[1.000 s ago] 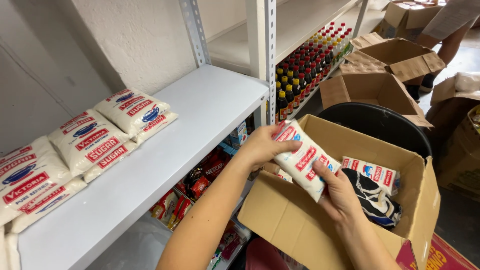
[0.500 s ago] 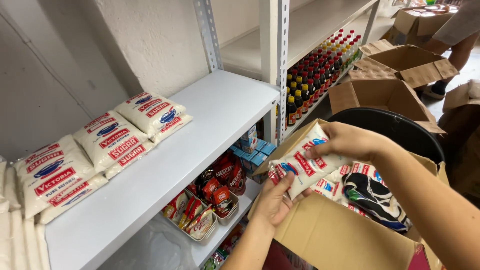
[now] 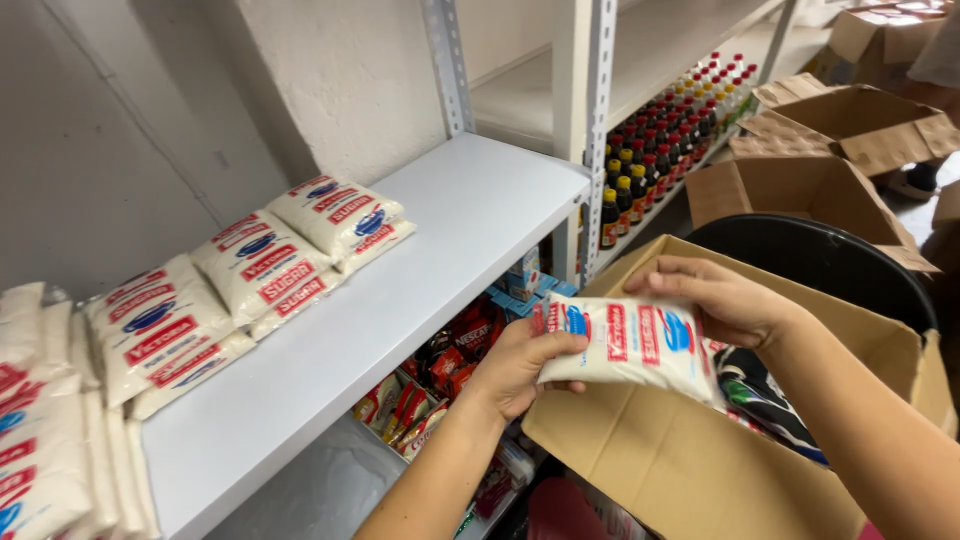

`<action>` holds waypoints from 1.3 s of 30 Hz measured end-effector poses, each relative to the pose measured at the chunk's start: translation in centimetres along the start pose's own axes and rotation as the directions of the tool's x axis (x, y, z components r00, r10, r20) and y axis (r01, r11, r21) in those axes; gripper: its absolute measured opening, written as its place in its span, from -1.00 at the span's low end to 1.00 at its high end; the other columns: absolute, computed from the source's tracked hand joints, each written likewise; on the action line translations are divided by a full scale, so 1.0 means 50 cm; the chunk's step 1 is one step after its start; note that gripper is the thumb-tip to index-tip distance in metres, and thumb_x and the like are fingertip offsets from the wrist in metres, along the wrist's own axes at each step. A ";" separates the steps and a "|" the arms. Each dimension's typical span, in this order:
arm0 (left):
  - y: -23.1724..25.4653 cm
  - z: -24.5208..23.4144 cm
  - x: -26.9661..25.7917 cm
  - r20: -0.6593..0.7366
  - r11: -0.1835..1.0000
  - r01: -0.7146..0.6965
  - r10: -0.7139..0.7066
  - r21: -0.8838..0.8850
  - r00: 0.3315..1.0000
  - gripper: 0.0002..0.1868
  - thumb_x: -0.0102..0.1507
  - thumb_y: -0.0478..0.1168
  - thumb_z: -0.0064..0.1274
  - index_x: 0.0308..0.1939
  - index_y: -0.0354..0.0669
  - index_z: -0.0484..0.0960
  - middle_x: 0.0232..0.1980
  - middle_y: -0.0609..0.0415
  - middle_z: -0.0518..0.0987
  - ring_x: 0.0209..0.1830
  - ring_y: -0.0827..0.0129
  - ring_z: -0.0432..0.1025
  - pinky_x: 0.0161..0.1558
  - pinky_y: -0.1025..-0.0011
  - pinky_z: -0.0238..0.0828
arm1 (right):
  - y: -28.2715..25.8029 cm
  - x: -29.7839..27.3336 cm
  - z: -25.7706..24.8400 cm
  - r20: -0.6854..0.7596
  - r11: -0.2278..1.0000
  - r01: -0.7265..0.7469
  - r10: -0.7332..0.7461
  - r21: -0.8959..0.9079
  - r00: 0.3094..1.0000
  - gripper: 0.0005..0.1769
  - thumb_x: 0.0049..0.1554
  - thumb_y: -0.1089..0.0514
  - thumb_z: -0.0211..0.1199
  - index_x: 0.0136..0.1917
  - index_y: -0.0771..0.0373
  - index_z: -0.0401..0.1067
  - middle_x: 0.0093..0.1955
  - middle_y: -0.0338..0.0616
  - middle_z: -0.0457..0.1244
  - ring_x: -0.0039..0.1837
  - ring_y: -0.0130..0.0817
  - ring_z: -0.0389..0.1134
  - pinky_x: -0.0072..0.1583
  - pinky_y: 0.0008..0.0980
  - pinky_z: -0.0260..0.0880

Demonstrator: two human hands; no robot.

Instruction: The person takes packets of sugar from a cardboard box and places them onto a white metal shelf. They arrange the packets in neat rows, filling the available space on the shelf next to bottles of liquor.

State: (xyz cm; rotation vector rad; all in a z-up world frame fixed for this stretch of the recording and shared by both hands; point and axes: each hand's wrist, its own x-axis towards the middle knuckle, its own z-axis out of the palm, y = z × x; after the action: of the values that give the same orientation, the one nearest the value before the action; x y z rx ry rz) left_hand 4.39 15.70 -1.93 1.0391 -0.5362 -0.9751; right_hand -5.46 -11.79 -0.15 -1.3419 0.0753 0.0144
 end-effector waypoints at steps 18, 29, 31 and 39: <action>0.114 -0.096 -0.136 -0.205 0.996 -0.056 0.069 0.068 0.976 -0.40 0.31 0.11 0.10 0.21 -0.33 0.51 -0.05 -0.15 0.64 -0.21 0.25 0.61 -0.30 0.38 0.64 | -0.012 0.057 0.254 0.067 0.984 -0.045 0.057 -0.173 0.996 -0.42 0.08 0.02 0.30 0.27 0.39 0.38 -0.02 -0.05 0.44 -0.10 -0.42 0.49 -0.07 -0.37 0.57; 0.150 -0.047 -0.197 -0.430 0.943 -0.261 0.327 0.206 0.842 -0.36 0.21 -0.20 0.22 0.31 -0.28 0.32 0.08 -0.15 0.59 -0.04 0.13 0.60 -0.25 0.14 0.65 | -0.082 0.098 0.437 -0.026 0.990 -0.048 0.045 -0.131 0.999 -0.41 0.14 -0.01 0.21 0.33 0.36 0.31 0.01 0.06 0.40 -0.09 -0.27 0.47 -0.12 -0.20 0.54; 0.179 -0.059 -0.226 -0.487 0.926 -0.278 0.371 0.254 0.790 -0.36 0.20 -0.24 0.22 0.31 -0.32 0.33 0.08 -0.17 0.59 -0.04 0.11 0.60 -0.25 0.14 0.66 | -0.087 0.120 0.452 0.013 0.983 -0.059 0.062 -0.172 0.998 -0.41 0.17 -0.02 0.19 0.36 0.35 0.31 0.02 0.10 0.40 -0.09 -0.24 0.46 -0.09 -0.17 0.51; 0.338 -0.069 -0.428 -0.519 0.851 -0.150 0.437 0.504 0.734 -0.35 0.14 -0.19 0.19 0.29 -0.33 0.41 0.02 -0.14 0.63 -0.12 0.17 0.61 -0.31 0.18 0.64 | -0.155 0.172 0.619 0.161 0.964 0.023 0.021 -0.266 0.987 -0.53 0.28 0.17 0.08 0.36 0.52 0.31 0.14 0.19 0.38 0.15 -0.10 0.47 0.17 -0.07 0.51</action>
State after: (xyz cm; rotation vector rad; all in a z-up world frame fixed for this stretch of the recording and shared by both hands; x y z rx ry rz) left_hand 3.46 38.71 13.09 1.5358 -0.3498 -0.1674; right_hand 4.98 16.27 13.80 -1.6060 -0.0684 0.1371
